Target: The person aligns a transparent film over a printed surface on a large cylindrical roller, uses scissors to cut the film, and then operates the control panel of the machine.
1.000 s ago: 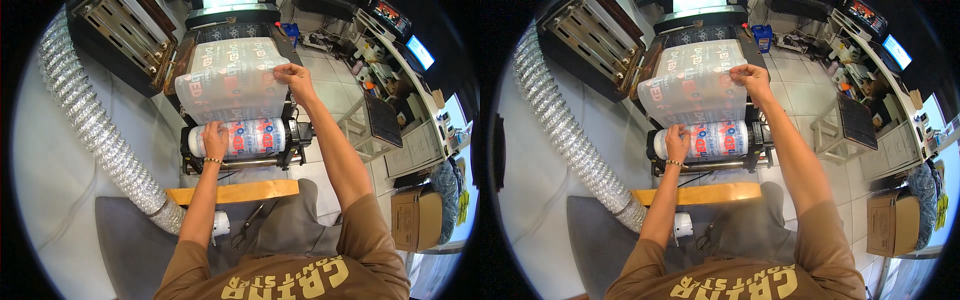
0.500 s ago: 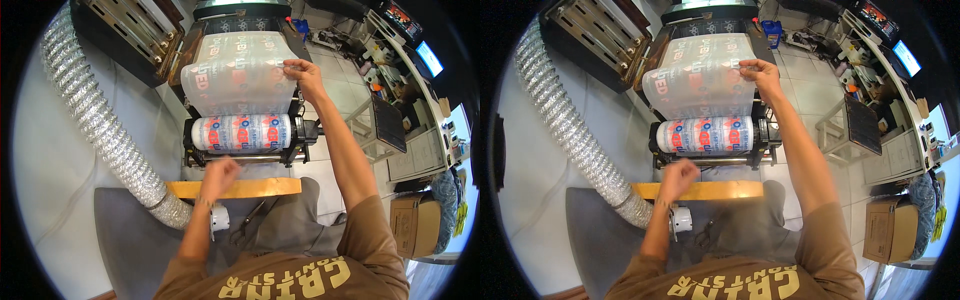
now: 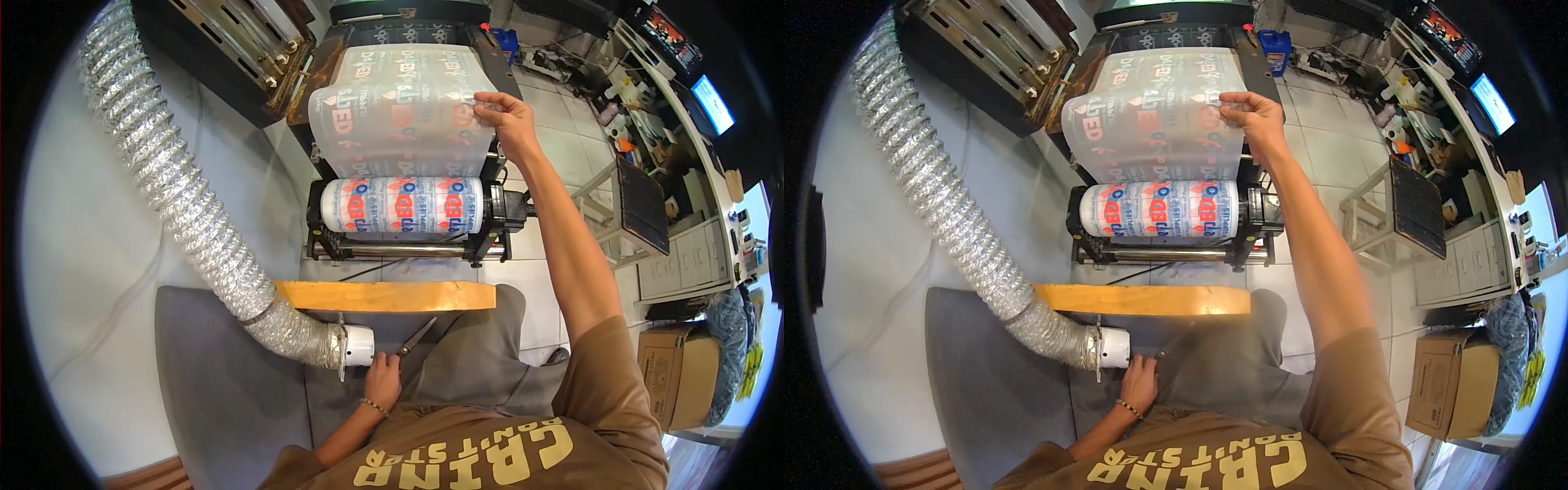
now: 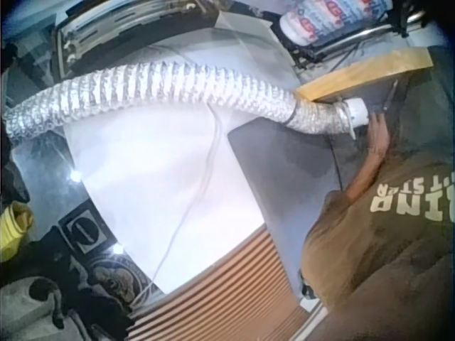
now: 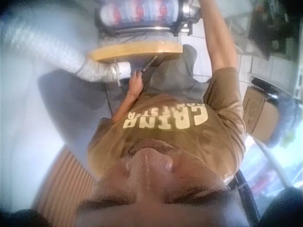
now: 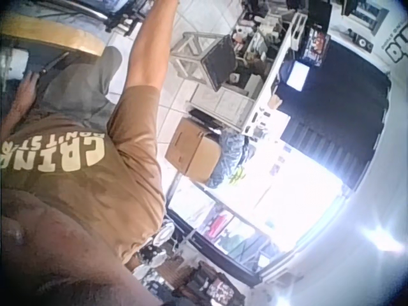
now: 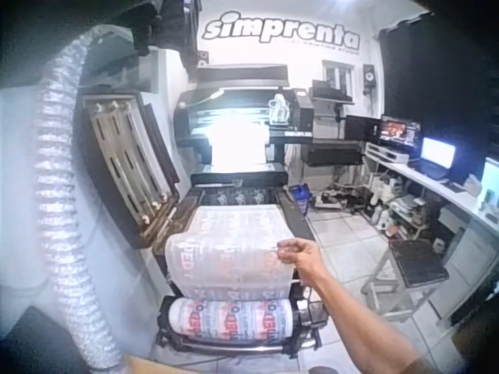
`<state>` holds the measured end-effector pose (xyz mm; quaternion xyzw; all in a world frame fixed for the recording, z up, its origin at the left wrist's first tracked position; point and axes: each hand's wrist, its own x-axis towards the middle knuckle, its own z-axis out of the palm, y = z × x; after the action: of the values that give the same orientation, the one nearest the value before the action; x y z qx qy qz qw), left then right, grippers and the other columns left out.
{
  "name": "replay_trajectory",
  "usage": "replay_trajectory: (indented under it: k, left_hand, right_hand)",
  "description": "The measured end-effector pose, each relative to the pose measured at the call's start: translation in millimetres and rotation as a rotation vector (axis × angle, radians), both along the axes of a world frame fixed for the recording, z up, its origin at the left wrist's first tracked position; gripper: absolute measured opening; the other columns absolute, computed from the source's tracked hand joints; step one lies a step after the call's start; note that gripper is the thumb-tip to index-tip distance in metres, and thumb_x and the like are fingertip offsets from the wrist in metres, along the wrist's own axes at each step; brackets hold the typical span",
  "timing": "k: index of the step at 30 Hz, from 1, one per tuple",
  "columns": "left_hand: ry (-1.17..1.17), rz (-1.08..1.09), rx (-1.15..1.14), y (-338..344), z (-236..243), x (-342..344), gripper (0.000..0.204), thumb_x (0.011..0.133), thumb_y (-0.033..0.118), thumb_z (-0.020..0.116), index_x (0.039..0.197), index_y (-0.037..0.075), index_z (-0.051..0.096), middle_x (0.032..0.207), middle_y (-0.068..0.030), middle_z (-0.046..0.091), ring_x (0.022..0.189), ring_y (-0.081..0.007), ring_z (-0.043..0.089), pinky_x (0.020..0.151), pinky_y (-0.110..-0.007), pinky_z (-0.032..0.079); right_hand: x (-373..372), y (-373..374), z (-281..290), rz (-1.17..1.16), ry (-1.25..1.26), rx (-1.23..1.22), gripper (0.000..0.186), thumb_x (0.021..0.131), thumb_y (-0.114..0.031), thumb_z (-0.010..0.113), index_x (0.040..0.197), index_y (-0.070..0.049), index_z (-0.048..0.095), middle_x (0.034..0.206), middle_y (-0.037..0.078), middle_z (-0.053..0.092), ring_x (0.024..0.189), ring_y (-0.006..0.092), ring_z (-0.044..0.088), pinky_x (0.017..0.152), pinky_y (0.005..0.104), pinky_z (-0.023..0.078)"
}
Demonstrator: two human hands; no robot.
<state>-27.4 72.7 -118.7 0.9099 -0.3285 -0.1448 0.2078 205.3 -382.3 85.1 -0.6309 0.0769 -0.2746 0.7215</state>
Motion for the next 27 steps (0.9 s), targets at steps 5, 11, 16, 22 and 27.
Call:
replay_trajectory:
  k: [5,11,16,22,27]
  left_hand:
    - [-0.031,-0.007,0.006,21.6,-8.5,-12.9,0.039,0.080,0.003,0.059,0.118,0.003,0.056,0.101,-0.0226,0.052,0.087,-0.0415,0.059,0.075,-0.050,0.050]
    - [-0.066,0.026,-0.001,15.2,-6.9,-12.4,0.037,0.083,0.005,0.057,0.120,0.002,0.054,0.110,-0.0237,0.057,0.084,-0.0423,0.063,0.074,-0.052,0.052]
    - [0.139,0.063,0.141,18.0,-10.8,-13.4,0.039,0.081,0.007,0.063,0.119,0.002,0.054,0.104,-0.0228,0.062,0.085,-0.0435,0.064,0.071,-0.051,0.052]
    - [0.268,0.000,-0.035,21.6,41.7,5.8,0.046,0.080,0.010,0.067,0.125,0.003,0.058,0.084,-0.0166,0.068,0.072,-0.0361,0.067,0.063,-0.044,0.052]
    - [0.719,0.001,-0.223,25.9,165.1,62.1,0.046,0.077,0.006,0.074,0.122,0.003,0.063,0.072,-0.0005,0.064,0.067,-0.0048,0.060,0.062,-0.024,0.050]
  right_hand:
    - [3.1,-1.2,0.4,0.014,-0.010,0.004,0.023,0.080,0.005,0.072,0.103,0.004,0.070,0.092,0.011,0.071,0.079,0.0149,0.068,0.073,0.0257,0.054]
    - [3.6,-7.8,-0.7,0.017,-0.005,-0.001,0.024,0.081,0.004,0.071,0.105,0.004,0.070,0.093,0.011,0.071,0.079,0.0150,0.068,0.073,0.0258,0.054]
    - [3.1,-0.5,-0.1,0.025,0.007,-0.002,0.024,0.081,0.004,0.071,0.105,0.004,0.070,0.094,0.012,0.071,0.080,0.0151,0.068,0.074,0.0257,0.054]
    - [2.8,-0.7,0.0,0.018,0.003,0.013,0.025,0.080,0.004,0.072,0.105,0.003,0.070,0.094,0.011,0.071,0.079,0.0141,0.067,0.073,0.0254,0.054]
    - [3.3,-5.0,-5.4,0.028,0.009,-0.045,0.026,0.080,0.005,0.072,0.105,0.004,0.070,0.092,0.011,0.071,0.077,0.0138,0.067,0.072,0.0258,0.054]
